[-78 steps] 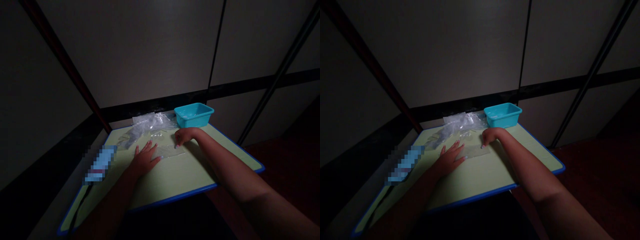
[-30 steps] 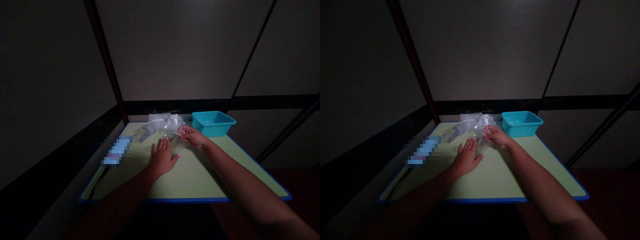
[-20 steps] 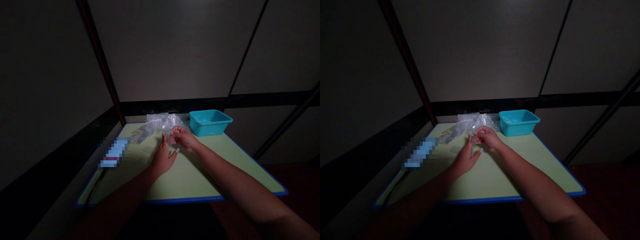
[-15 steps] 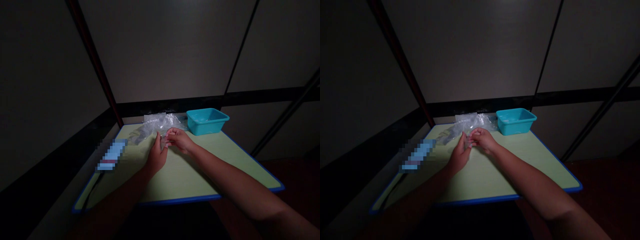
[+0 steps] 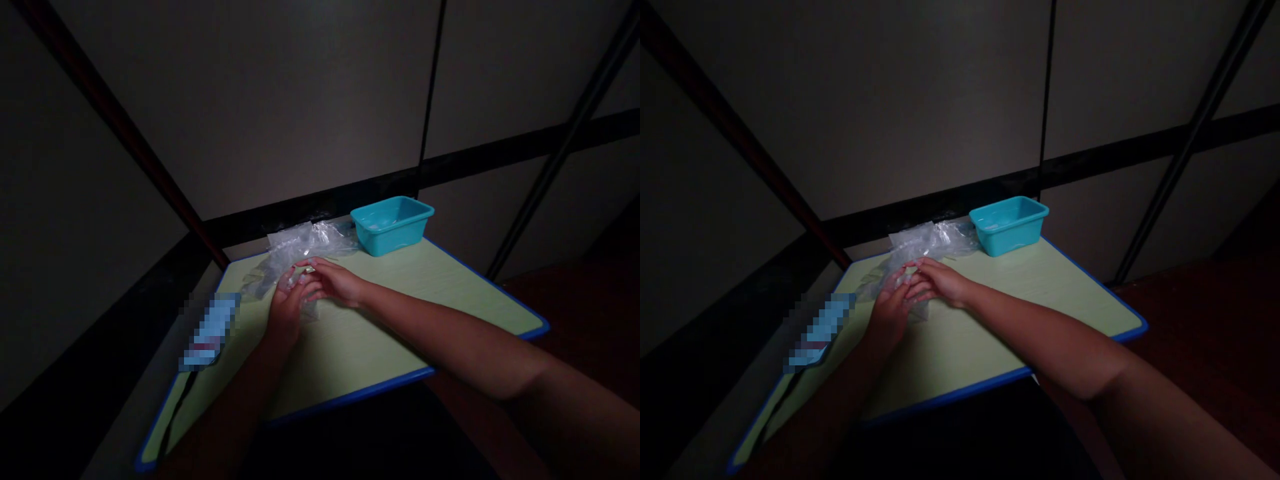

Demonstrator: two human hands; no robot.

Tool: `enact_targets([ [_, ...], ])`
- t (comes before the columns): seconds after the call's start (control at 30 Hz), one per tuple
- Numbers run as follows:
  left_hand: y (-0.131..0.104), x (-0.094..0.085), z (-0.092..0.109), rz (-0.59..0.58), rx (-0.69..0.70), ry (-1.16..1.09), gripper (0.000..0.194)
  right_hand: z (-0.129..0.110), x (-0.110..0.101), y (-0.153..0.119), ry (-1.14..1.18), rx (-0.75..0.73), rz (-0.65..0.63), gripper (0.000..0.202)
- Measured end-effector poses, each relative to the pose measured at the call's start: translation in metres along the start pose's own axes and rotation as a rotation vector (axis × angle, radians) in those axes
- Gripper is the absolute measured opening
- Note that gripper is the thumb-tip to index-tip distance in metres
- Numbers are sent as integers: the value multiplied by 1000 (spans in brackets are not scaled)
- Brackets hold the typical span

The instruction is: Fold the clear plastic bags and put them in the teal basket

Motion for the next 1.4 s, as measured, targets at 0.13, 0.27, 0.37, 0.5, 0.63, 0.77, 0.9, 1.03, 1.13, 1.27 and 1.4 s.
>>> enact_targets([
  [0.13,3,-15,-4,119,-122,-192,31,0,7,-1,-25,-28,-50,23],
  [0.27,3,-29,-10,249,-240,-295,18,-5,-9,4,-182,-130,33,16],
  [0.37,1,-37,-8,317,-311,-270,14,-13,-24,5,-510,-272,164,9],
  [0.5,4,-49,1,315,-385,-203,23,-17,-24,2,-1003,-394,230,16],
  [0.63,8,-64,9,221,-481,-93,30,-14,-22,2,-1221,-361,230,22],
  [0.77,8,-72,21,49,-495,39,24,-15,-19,0,-1330,-342,214,23],
  [0.9,7,-79,24,-34,-451,95,35,-11,-12,0,-1375,-347,163,24],
  [1.03,8,-87,14,-29,-455,121,39,-3,-10,2,-1406,-335,153,25],
  [1.13,10,-92,9,-31,-447,176,43,2,-9,2,-1442,-321,147,28],
  [1.27,5,-93,8,-111,-465,243,57,6,-5,-1,-1497,-324,107,34],
  [1.4,4,-98,7,-189,-449,318,72,8,2,-5,-1540,-354,52,37],
])
Point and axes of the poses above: each hand's wrist, its own y-axis towards the middle knuckle, its own x-axis out of the palm, z = x × y, the point moved 9 cm from there along y, towards the middle knuckle, and after that the axes turned 5 degrees about x, right-handed, at the moved point
